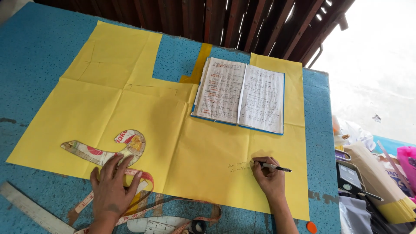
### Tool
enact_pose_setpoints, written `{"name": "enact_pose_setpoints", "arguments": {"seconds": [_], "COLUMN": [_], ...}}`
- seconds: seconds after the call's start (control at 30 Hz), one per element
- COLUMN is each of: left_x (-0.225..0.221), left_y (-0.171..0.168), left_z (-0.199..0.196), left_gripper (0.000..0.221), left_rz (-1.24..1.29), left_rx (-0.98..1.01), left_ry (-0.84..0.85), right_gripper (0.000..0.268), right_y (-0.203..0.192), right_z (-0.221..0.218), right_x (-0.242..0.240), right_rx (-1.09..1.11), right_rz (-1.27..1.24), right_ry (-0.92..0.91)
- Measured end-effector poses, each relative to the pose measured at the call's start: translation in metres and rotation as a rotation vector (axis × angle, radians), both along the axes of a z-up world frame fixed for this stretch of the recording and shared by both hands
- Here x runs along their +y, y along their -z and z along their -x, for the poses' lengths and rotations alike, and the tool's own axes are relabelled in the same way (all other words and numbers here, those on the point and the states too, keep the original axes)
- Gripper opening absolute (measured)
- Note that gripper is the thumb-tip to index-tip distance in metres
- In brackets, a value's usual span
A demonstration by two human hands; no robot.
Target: Drawing garment patterns on yellow paper using a pen, ruler, and reference notebook
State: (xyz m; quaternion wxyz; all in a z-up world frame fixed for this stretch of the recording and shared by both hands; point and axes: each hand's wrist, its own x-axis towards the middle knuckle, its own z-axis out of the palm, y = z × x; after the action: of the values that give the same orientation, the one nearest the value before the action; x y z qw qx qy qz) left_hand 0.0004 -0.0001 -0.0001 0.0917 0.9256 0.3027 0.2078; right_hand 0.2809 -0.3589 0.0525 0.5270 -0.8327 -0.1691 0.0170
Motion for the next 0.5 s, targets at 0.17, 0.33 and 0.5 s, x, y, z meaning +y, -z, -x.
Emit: {"name": "enact_pose_setpoints", "arguments": {"seconds": [0.17, 0.33, 0.5], "left_x": [0.0006, -0.0003, -0.0005], "left_y": [0.0012, -0.0006, -0.0039], "left_z": [0.0000, -0.0002, -0.0010], "left_gripper": [0.060, 0.059, 0.060], "left_rz": [0.000, -0.008, 0.028], "left_rx": [0.006, -0.014, 0.046], "left_ry": [0.005, 0.005, -0.014], "right_gripper": [0.012, 0.012, 0.011], "right_y": [0.0008, 0.0036, 0.0020], "right_z": [-0.0008, -0.0017, -0.0011], "right_x": [0.0018, 0.0009, 0.0016], "right_rx": [0.015, -0.011, -0.015], "right_rz": [0.022, -0.002, -0.017], "right_ry": [0.024, 0.004, 0.004]}}
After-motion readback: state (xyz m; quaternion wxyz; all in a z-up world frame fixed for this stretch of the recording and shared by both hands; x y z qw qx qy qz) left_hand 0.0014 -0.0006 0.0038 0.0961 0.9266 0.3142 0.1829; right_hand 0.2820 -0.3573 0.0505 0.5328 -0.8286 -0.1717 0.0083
